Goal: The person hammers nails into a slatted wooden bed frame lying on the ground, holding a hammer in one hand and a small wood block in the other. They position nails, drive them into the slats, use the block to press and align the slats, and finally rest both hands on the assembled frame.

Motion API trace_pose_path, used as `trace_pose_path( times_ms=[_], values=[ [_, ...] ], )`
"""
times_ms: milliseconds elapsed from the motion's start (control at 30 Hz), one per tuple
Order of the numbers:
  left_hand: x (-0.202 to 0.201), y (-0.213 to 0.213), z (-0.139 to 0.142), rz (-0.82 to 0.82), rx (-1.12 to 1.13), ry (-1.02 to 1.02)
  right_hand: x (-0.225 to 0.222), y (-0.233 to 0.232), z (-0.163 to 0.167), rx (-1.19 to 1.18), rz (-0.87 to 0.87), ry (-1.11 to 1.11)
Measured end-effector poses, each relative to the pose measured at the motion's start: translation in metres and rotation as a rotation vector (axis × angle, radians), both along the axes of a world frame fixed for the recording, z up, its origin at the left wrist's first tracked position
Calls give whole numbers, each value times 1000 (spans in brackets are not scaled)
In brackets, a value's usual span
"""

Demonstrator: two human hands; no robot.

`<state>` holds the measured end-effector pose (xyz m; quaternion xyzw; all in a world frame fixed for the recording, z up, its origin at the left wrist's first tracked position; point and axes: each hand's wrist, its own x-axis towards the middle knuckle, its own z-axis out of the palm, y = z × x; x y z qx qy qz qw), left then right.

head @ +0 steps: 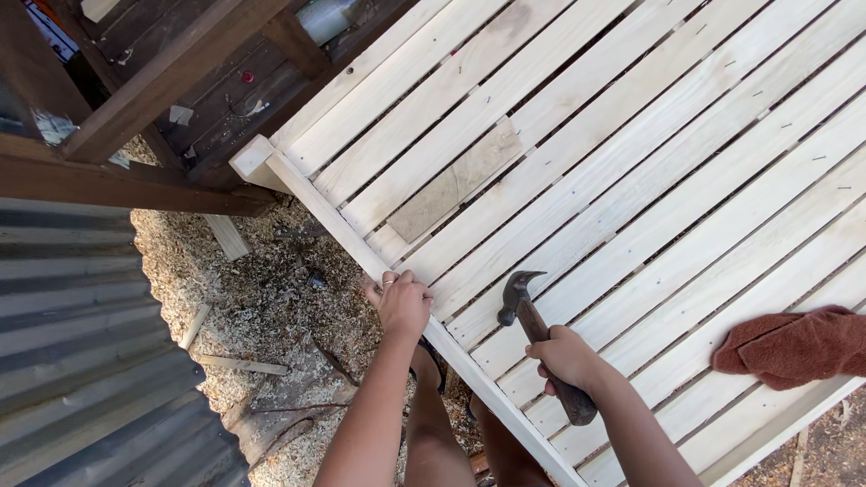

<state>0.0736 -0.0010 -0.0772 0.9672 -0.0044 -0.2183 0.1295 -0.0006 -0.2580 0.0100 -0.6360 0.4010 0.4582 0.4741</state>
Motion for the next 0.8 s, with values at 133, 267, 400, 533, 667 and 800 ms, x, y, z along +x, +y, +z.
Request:
trace_pose_path(
  times_ms=[133,267,400,533,667,800],
  values=[
    [-7,-6,-10,17,34,-35,-7,0,-3,21,-16,-5],
    [-12,-6,-19,0,40,-106,-11,-1,-2,21,-27,-18],
    [-13,-5,-25,-29,74,-98,-10,-2,1,35,-35,-18],
    [-11,-5,-25,-30,66,-57,-17,3,3,4,-18,-44],
    [-8,-5,-19,-27,46,-5,-41,11,0,-29,-21,-69],
    [-6,-5,-13,-21,23,22,-65,14,-15,-54,-31,-64]
  ],
)
